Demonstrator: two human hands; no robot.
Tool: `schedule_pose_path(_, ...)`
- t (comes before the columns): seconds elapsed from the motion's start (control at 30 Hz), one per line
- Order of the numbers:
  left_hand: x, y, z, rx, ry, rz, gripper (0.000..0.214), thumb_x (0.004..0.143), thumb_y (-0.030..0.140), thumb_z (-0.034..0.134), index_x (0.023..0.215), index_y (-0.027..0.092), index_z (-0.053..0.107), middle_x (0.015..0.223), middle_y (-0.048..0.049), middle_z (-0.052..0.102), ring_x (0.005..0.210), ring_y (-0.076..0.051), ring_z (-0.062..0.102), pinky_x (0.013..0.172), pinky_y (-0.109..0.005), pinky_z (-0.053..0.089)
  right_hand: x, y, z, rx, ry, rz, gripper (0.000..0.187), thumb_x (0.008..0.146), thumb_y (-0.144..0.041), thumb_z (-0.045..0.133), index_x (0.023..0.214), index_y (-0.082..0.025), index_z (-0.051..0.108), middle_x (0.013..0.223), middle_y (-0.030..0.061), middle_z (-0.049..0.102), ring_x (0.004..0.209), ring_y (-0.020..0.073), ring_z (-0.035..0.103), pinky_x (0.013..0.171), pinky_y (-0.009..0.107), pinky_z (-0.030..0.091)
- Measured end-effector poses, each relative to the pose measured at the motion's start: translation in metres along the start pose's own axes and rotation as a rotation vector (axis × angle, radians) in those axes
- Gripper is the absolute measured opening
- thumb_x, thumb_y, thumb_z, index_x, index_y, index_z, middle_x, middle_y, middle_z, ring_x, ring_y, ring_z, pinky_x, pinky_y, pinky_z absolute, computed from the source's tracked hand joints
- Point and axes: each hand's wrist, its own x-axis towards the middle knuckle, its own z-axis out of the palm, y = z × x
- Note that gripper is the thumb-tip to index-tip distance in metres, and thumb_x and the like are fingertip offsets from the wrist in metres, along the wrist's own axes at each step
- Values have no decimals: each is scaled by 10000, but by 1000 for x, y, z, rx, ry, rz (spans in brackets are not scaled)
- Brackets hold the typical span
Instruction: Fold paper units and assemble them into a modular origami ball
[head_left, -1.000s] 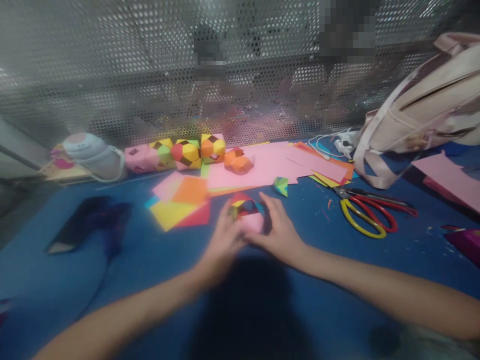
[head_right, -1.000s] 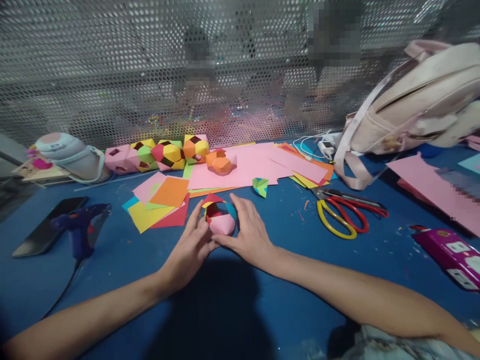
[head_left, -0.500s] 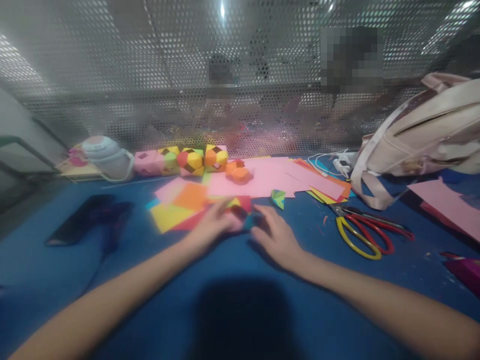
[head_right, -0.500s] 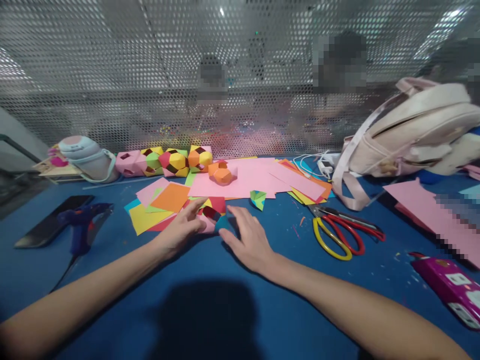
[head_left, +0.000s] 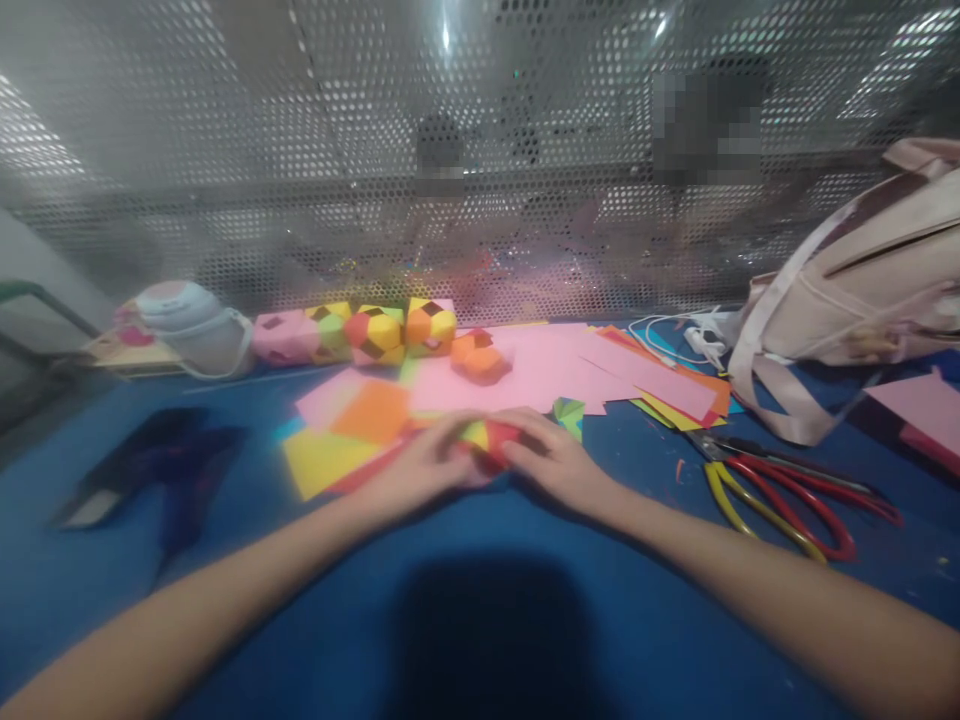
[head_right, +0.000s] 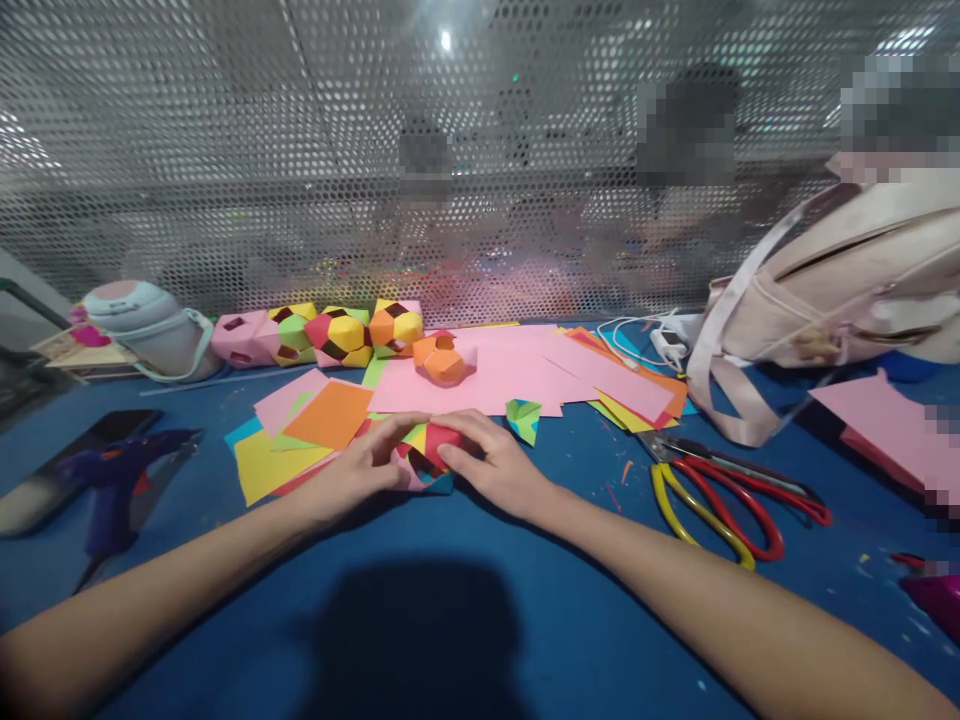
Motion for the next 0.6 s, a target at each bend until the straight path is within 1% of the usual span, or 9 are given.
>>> schedule_pose_path(0.07, -1, 0, 6, -60, 17, -12, 485, 732, 207, 620, 1207, 258, 539, 1017, -12, 620, 748, -116, 590, 735, -287, 510, -4, 1, 1, -21, 25, -17, 298, 898, -350, 520, 1175, -261, 584, 1155, 55, 620, 1097, 197, 562, 980, 408, 440)
schedule_pose_path(0.13, -3, -2, 11, -112, 51, -12, 442, 783, 301, 619, 1210, 246, 523, 1032, -26, 607, 817, -139, 600, 765, -306, 524, -7, 2, 3, -48, 49, -44, 301, 903, -335, 520, 1193, -272, 573, 1153, 53, 614, 1096, 195, 555, 980, 410, 440)
schedule_pose_path(0.23, -6, -8, 16, -70, 89, 29, 471, 826, 399, 592, 1254, 232, 490, 955, -27, 608, 835, -153, 599, 781, -307, 525, -11, 2, 5, -89, 75, -72, 316, 912, -317, 508, 1222, -279, 557, 1162, 59, 591, 1102, 194, 544, 972, 400, 449)
schedule_pose_path(0.33, -8, -12, 17, -22, 105, 62, 474, 842, 419, 575, 1274, 251, 476, 924, -11, 593, 802, -138, 583, 773, -291, 525, -15, 0, 6, -131, 102, -73, 316, 915, -317, 499, 1224, -284, 558, 1146, 62, 578, 1100, 203, 543, 952, 402, 464)
schedule_pose_path(0.5, -10, -11, 19, -93, 129, 59, 470, 828, 414, 600, 1248, 254, 464, 1054, -29, 552, 794, -126, 578, 718, -264, 531, -16, -2, 5, -176, 152, -98, 241, 905, -287, 508, 1136, -252, 564, 1068, 62, 577, 1019, 202, 549, 907, 401, 473)
schedule_pose_path(0.6, -11, -11, 20, -115, 169, 40, 461, 826, 387, 608, 1236, 250, 449, 1059, -30, 532, 818, -132, 576, 707, -258, 530, -16, -2, 4, -182, 173, -104, 182, 889, -250, 510, 1066, -235, 548, 1021, 58, 568, 965, 200, 541, 870, 396, 470)
